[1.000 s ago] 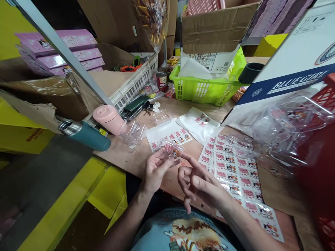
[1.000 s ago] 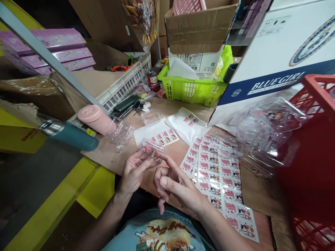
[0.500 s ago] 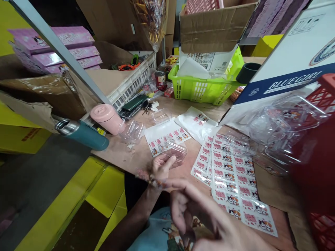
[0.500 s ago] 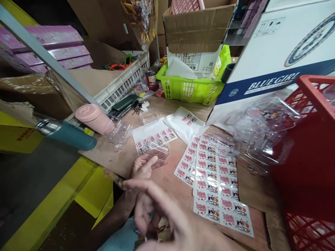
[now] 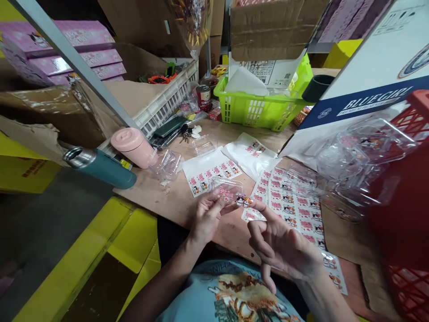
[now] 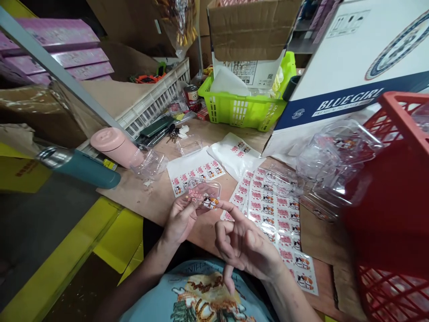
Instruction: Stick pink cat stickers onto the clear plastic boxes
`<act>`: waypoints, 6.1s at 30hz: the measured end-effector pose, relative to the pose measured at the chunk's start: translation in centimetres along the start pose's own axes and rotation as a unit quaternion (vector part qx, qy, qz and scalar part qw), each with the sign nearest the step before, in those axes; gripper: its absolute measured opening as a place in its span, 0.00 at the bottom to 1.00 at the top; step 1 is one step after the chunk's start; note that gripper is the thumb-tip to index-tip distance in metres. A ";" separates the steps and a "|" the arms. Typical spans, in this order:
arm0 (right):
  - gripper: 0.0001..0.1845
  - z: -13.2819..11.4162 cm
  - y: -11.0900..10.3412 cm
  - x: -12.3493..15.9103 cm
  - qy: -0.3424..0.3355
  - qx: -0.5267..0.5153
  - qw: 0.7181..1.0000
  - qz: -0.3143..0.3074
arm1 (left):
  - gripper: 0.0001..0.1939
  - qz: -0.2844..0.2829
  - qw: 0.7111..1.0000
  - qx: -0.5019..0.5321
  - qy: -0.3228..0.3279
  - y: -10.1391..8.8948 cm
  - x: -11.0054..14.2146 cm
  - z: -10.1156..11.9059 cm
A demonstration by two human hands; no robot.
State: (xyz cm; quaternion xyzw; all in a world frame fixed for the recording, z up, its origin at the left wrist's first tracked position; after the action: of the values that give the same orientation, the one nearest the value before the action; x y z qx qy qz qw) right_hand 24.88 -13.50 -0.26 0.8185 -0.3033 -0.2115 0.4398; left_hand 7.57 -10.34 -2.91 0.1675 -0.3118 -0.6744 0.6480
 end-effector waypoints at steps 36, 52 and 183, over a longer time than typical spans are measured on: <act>0.30 0.3 -2.5 -1.3 0.016 0.002 0.998 0.055 | 0.11 -0.019 0.998 -0.056 0.014 -0.4 0.2 0.1; 0.27 0.5 -2.6 -1.8 0.009 0.074 0.992 0.099 | 0.06 0.014 0.999 -0.033 0.004 -0.5 0.2 0.3; 0.25 -6.1 -1.5 -4.8 -0.165 0.332 0.890 0.267 | 0.16 0.000 0.933 -0.345 0.098 -0.6 -12.3 6.8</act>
State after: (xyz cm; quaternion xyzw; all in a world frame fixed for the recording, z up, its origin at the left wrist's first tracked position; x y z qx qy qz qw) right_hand 25.64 -5.94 2.02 0.7584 -0.6308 -0.1049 0.1261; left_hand 4.14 3.08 -0.41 -0.0010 0.0051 -0.7203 0.6936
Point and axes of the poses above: each hand's wrist, its own x-axis away from the middle knuckle, its own y-axis out of the palm, z = x × y, the point moved 1 cm from there along -x, towards the middle knuckle, and after that the axes turned 2 degrees about x, right-handed, at the moved point
